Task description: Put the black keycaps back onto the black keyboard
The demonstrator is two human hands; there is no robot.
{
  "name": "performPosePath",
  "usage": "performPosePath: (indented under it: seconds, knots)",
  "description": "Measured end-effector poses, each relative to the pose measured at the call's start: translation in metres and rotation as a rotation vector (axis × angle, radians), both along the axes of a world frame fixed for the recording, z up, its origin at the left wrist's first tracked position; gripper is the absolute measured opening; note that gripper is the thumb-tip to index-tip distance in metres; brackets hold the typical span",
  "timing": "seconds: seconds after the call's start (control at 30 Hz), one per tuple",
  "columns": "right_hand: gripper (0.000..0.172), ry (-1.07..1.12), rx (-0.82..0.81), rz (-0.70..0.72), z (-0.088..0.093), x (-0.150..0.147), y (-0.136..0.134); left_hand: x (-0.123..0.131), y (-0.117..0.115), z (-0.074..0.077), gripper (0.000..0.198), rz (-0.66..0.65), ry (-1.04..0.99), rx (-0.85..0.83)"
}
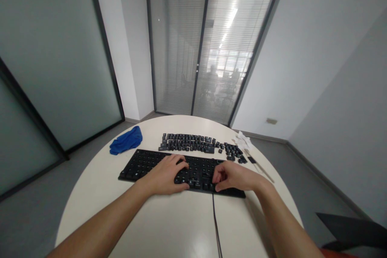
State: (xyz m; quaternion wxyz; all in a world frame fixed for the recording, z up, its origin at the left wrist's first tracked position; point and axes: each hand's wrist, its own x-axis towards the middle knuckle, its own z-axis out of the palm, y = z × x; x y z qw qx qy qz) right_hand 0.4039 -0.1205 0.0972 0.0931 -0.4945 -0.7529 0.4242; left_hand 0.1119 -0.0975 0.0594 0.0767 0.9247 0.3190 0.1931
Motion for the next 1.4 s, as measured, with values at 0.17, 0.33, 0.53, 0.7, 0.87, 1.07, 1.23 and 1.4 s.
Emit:
performPosePath:
  seconds: [0.17,0.33,0.53,0.7,0.87,1.07,1.23,1.4]
  knots:
    - [0.027,-0.002,0.003,-0.002,-0.0022,-0.0005,0.0009,0.0002,-0.0001,0.0002,0.046,-0.002,-0.005,-0.001]
    - [0.028,0.04,-0.031,-0.002,-0.0049,0.0021,0.0025,0.0008,-0.0009,0.0014,0.046,-0.004,-0.003,0.0]
    - [0.029,0.075,-0.061,-0.008,-0.0054,0.0036,0.0027,0.0012,-0.0011,0.0011,0.046,0.0,0.001,0.003]
    - [0.03,0.099,-0.071,-0.019,-0.0055,0.0036,0.003,0.0016,-0.0007,0.0004,0.047,-0.002,0.003,0.008]
    - [0.031,0.104,-0.085,-0.018,-0.007,0.0051,0.004,0.0013,-0.0007,0.0003,0.048,0.004,0.007,0.002]
    - [0.035,0.076,-0.088,-0.02,-0.008,0.0085,0.0064,0.0015,-0.0009,0.0007,0.047,0.003,0.004,0.003]
    - [0.031,0.032,-0.15,-0.077,-0.0048,0.0058,0.0029,0.0016,-0.0007,0.0009,0.047,-0.002,0.003,0.011]
    - [0.027,0.023,-0.122,-0.077,-0.0028,0.0052,0.0016,0.0011,-0.0004,-0.0006,0.048,0.001,0.004,0.003]
